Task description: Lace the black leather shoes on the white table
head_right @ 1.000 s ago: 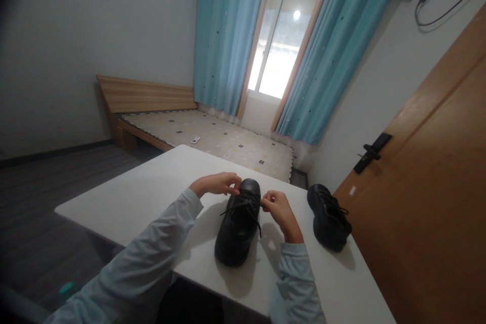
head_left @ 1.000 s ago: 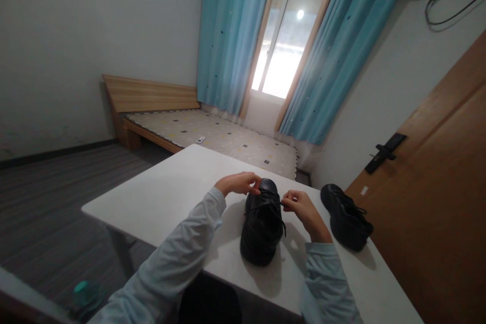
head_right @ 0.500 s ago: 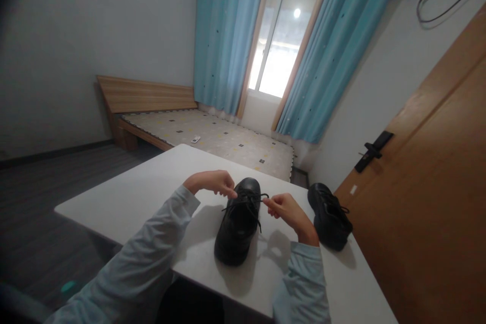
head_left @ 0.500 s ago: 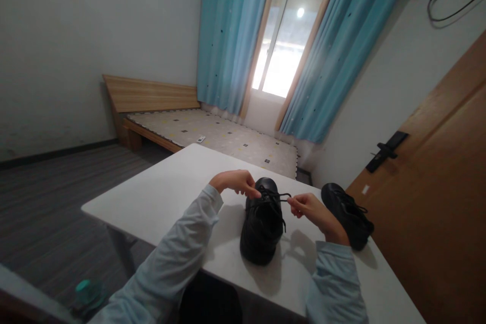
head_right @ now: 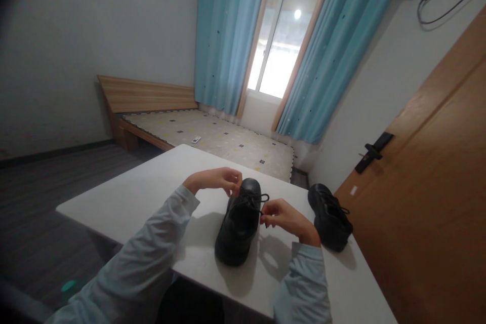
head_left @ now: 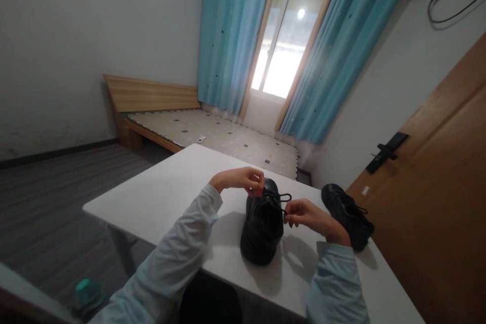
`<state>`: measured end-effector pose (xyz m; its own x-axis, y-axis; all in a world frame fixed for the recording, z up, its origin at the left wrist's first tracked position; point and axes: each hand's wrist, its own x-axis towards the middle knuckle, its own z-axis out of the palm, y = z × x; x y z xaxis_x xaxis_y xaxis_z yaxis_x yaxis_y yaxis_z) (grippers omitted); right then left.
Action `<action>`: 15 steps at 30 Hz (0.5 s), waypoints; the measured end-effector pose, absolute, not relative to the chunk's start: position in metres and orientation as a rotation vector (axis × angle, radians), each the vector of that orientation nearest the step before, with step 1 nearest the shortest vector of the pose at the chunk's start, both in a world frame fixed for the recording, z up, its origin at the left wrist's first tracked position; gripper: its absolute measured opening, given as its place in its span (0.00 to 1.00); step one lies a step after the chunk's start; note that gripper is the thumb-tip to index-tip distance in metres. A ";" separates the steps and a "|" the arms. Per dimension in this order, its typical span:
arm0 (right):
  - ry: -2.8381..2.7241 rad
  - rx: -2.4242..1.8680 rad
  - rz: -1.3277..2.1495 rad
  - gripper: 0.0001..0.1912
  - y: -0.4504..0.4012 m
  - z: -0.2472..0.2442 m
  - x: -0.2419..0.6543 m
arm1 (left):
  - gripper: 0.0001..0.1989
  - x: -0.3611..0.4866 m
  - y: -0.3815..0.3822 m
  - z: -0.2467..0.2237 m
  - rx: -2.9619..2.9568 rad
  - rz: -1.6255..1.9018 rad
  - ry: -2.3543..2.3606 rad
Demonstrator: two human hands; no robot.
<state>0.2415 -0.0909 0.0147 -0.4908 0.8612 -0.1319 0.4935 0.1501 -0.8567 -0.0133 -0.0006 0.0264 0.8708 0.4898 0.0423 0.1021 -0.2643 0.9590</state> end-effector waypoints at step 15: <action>-1.587 -1.055 0.665 0.12 -0.088 0.025 0.208 | 0.15 0.025 -0.007 0.020 1.634 0.989 0.399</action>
